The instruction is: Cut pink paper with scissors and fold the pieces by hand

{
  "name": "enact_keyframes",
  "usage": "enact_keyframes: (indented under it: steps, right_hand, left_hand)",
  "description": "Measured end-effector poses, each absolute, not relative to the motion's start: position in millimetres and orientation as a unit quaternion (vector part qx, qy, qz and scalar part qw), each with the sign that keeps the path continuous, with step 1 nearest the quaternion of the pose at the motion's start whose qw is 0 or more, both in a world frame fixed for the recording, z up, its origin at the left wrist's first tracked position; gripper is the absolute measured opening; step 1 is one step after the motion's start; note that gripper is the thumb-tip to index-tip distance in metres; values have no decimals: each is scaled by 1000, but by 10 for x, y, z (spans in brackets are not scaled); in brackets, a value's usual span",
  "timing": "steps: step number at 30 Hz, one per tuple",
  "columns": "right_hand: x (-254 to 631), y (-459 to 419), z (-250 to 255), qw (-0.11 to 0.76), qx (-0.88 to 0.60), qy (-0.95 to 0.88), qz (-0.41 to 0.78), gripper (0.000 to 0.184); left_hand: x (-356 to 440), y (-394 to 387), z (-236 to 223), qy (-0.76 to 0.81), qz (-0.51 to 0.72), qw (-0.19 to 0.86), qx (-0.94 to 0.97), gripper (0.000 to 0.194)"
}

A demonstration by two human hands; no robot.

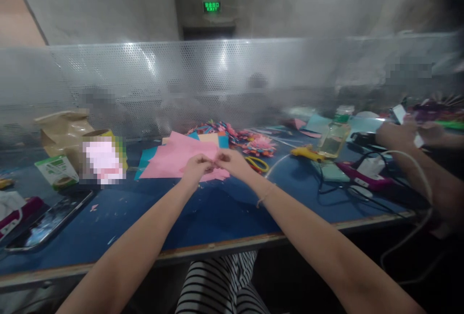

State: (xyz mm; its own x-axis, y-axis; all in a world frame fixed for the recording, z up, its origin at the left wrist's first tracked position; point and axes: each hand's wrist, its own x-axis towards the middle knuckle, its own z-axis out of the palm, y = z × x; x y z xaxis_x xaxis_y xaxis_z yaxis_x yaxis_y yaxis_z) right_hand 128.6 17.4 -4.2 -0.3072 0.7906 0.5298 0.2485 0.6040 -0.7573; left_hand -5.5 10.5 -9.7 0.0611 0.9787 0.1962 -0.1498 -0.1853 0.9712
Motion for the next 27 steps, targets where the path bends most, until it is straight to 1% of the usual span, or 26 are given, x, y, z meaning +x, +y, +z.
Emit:
enact_keyframes:
  steps: [4, 6, 9, 12, 14, 17, 22, 27]
  right_hand:
    - [1291, 223, -91, 474, -342, -740, 333, 4]
    - [1297, 246, -104, 472, -359, -741, 315, 4]
    - [1310, 251, -93, 472, -384, -756, 242, 3]
    - [1314, 225, -61, 466, -379, -761, 244, 1]
    - [1310, 204, -39, 462, -372, -755, 280, 1]
    - [1302, 185, -13, 462, -368, -736, 329, 6]
    - [1300, 175, 14, 469, -351, -730, 351, 12]
    - [1303, 196, -8, 478, -347, -714, 376, 13]
  left_hand:
    - [-75, 149, -129, 416, 552, 425, 584, 5]
    - [-71, 150, -126, 424, 552, 405, 592, 6]
    - [-58, 127, -101, 423, 553, 401, 595, 7]
    - [-57, 108, -77, 427, 541, 390, 610, 7]
    - [-63, 109, -70, 423, 540, 397, 610, 7]
    - [-71, 120, -67, 411, 537, 404, 616, 10]
    - [-66, 109, -55, 411, 542, 407, 610, 11]
    - [-57, 82, -52, 409, 541, 444, 585, 8]
